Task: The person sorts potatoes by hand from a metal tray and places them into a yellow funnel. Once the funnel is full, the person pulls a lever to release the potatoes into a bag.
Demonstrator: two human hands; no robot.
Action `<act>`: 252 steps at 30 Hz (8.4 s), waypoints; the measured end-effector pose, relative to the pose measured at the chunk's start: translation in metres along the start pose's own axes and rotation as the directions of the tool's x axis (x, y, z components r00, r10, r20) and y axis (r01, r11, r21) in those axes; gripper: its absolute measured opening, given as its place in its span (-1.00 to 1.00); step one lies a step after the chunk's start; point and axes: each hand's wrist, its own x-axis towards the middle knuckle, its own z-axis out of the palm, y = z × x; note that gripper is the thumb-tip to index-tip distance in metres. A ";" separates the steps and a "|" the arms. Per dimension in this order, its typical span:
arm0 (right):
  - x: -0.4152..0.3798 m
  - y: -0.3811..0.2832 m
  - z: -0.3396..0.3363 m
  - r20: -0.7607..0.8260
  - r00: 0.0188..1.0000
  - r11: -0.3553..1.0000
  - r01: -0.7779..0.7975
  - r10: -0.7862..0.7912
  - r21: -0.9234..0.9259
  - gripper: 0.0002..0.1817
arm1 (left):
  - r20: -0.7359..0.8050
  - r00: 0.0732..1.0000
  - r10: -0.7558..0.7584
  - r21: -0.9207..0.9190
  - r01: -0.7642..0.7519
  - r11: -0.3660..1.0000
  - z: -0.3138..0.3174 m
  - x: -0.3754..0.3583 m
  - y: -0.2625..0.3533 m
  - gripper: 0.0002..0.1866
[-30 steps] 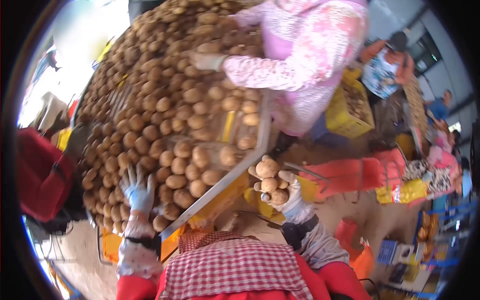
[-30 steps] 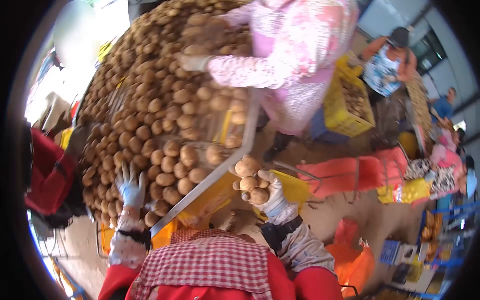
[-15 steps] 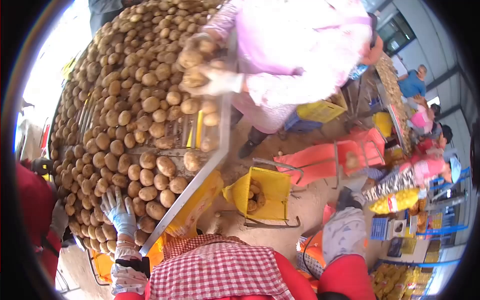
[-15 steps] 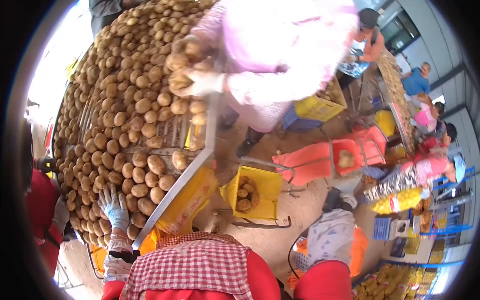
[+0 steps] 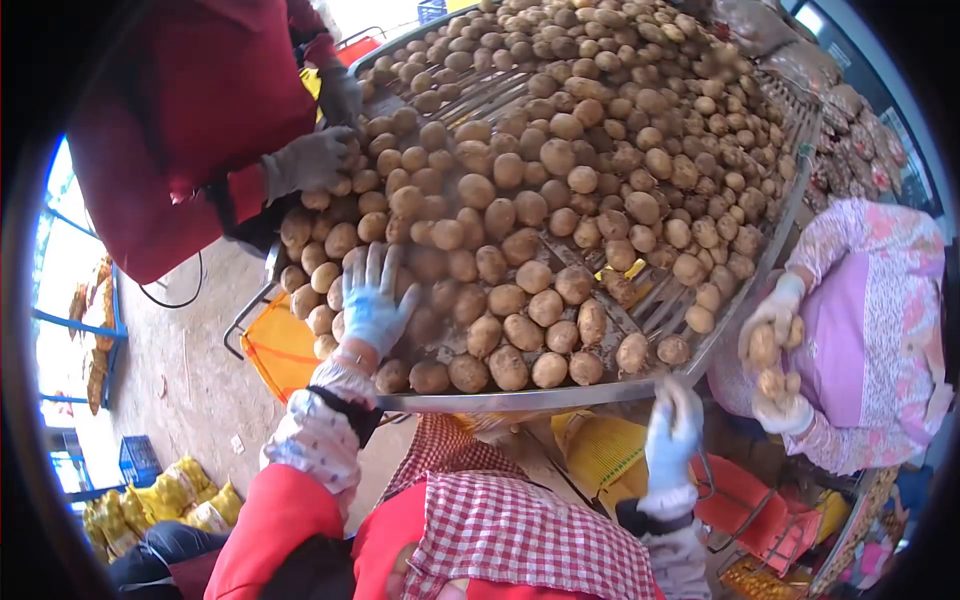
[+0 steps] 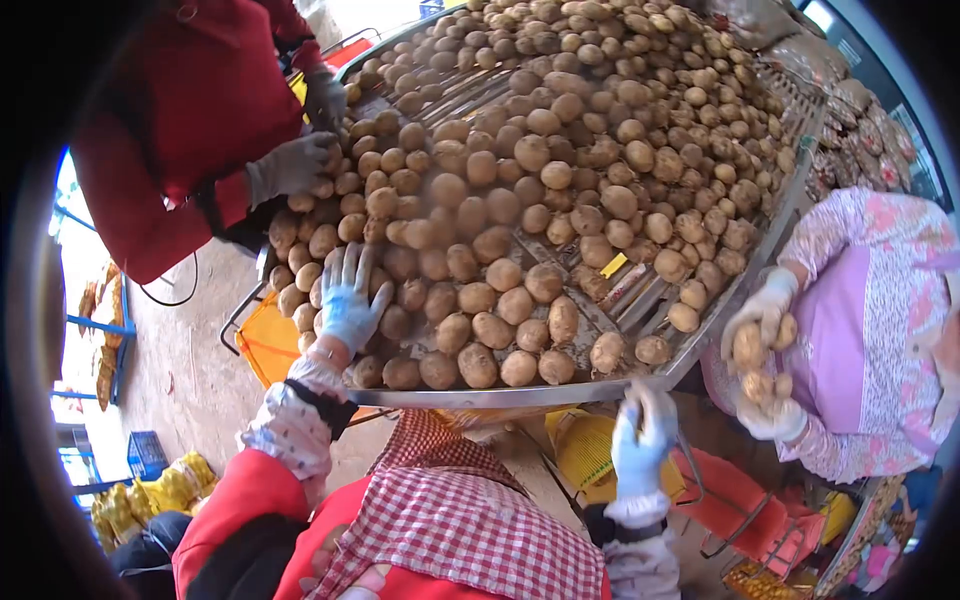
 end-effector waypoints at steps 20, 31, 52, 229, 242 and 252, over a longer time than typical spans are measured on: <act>0.045 -0.085 0.105 0.682 0.729 0.886 -0.356 0.066 0.295 -0.77 | 0.268 0.951 0.153 -0.152 -0.115 0.982 -0.036 -0.052 0.051 -0.19; 0.050 -0.096 0.127 0.806 0.581 0.853 -0.359 -0.114 0.380 -0.82 | 0.086 0.996 0.012 -0.184 0.004 0.983 -0.063 -0.007 0.034 -0.35; 0.055 0.007 0.101 0.289 0.953 0.988 -0.050 0.091 -0.147 -0.70 | 0.577 0.711 -0.403 0.028 0.476 0.879 -0.031 0.084 -0.060 -0.36; 0.031 -0.183 0.197 0.626 0.495 0.793 0.458 -0.602 0.401 -0.49 | 0.099 0.990 0.105 -0.188 -0.085 0.979 -0.035 -0.019 -0.040 -0.32; 0.020 -0.126 0.186 0.562 0.798 0.963 0.081 -0.217 0.257 -0.46 | -0.078 0.994 0.076 -0.124 -0.085 0.989 -0.016 0.071 -0.046 -0.37; 0.038 -0.126 0.157 0.792 0.607 0.971 0.223 -0.064 -0.093 -0.23 | 0.290 0.927 0.238 -0.289 -0.153 0.945 -0.061 -0.064 -0.032 -0.21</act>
